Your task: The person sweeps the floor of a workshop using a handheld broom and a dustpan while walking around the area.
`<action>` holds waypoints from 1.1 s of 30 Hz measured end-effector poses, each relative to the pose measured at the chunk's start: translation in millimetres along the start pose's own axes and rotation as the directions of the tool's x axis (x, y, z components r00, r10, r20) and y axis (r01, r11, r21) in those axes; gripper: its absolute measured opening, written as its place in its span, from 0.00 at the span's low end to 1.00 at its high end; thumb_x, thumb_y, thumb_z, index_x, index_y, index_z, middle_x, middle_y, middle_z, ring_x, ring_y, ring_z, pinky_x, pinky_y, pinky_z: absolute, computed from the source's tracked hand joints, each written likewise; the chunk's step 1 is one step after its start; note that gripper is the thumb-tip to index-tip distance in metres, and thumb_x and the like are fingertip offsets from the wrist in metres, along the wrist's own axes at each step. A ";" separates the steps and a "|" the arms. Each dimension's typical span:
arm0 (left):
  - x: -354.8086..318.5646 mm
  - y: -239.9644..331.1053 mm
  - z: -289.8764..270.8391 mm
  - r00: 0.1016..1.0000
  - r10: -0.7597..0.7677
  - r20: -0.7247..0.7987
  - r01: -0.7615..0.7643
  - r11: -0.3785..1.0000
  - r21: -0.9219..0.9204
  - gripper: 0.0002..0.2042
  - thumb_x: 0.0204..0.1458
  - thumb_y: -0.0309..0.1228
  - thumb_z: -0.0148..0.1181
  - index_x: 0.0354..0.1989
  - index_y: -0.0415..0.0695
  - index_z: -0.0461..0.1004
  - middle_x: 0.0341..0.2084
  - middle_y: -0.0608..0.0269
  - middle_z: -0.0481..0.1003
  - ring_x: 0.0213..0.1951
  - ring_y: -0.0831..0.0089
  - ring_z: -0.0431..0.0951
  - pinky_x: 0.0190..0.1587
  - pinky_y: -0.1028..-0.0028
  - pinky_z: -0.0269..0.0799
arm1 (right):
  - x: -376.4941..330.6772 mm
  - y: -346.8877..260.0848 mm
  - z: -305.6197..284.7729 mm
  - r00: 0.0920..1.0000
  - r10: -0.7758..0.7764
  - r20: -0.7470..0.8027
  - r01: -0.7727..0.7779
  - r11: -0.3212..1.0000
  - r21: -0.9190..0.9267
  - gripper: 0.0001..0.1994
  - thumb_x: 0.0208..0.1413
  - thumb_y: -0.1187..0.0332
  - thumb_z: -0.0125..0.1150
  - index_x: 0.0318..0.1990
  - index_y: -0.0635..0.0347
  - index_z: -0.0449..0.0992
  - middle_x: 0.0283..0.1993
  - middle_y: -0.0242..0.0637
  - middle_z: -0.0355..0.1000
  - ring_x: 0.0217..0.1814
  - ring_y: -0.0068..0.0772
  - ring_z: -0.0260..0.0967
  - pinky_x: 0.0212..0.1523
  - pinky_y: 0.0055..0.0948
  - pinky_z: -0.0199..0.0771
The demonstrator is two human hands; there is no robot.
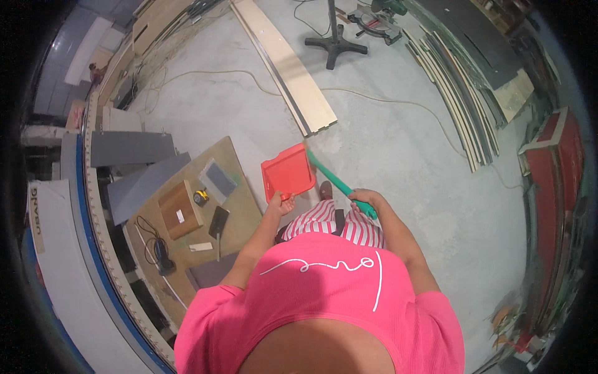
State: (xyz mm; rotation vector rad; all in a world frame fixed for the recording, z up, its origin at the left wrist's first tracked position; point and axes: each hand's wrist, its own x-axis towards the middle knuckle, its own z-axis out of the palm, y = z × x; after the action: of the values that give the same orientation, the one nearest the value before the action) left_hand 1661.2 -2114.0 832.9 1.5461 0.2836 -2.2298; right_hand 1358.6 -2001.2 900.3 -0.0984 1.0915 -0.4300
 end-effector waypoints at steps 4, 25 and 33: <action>5.3 20.7 -0.3 0.997 -0.041 0.068 0.038 0.998 0.051 0.18 0.43 0.39 0.37 0.31 0.33 0.61 0.20 0.55 0.68 0.18 0.70 0.67 0.24 0.73 0.64 | 25.3 -7.9 12.0 0.997 -0.006 0.078 0.010 0.999 -0.051 0.08 0.45 0.68 0.44 0.32 0.55 0.54 0.15 0.29 0.56 0.13 0.19 0.55 0.10 0.17 0.59; 31.0 56.2 39.1 0.991 -0.131 -0.030 0.134 0.981 0.137 0.16 0.41 0.37 0.39 0.33 0.35 0.61 0.20 0.56 0.69 0.19 0.71 0.68 0.24 0.74 0.64 | -112.7 160.5 -116.6 0.915 0.012 -0.404 0.321 0.585 0.745 0.09 0.44 0.67 0.47 0.28 0.57 0.54 0.17 0.35 0.59 0.12 0.21 0.57 0.08 0.15 0.59; 32.8 65.8 48.7 0.988 -0.133 -0.084 0.149 0.961 0.232 0.14 0.39 0.35 0.40 0.30 0.36 0.61 0.18 0.56 0.68 0.18 0.71 0.67 0.22 0.74 0.64 | -81.4 120.0 -97.0 0.628 0.001 -0.778 0.352 0.892 0.285 0.07 0.43 0.69 0.44 0.24 0.64 0.55 0.13 0.37 0.58 0.09 0.28 0.56 0.08 0.24 0.58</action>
State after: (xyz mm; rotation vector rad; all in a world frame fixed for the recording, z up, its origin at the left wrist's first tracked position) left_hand 1639.2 -2199.0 824.4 1.7783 0.1547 -2.3970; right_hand 1276.9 -1847.4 888.9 0.4058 1.8193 -0.9389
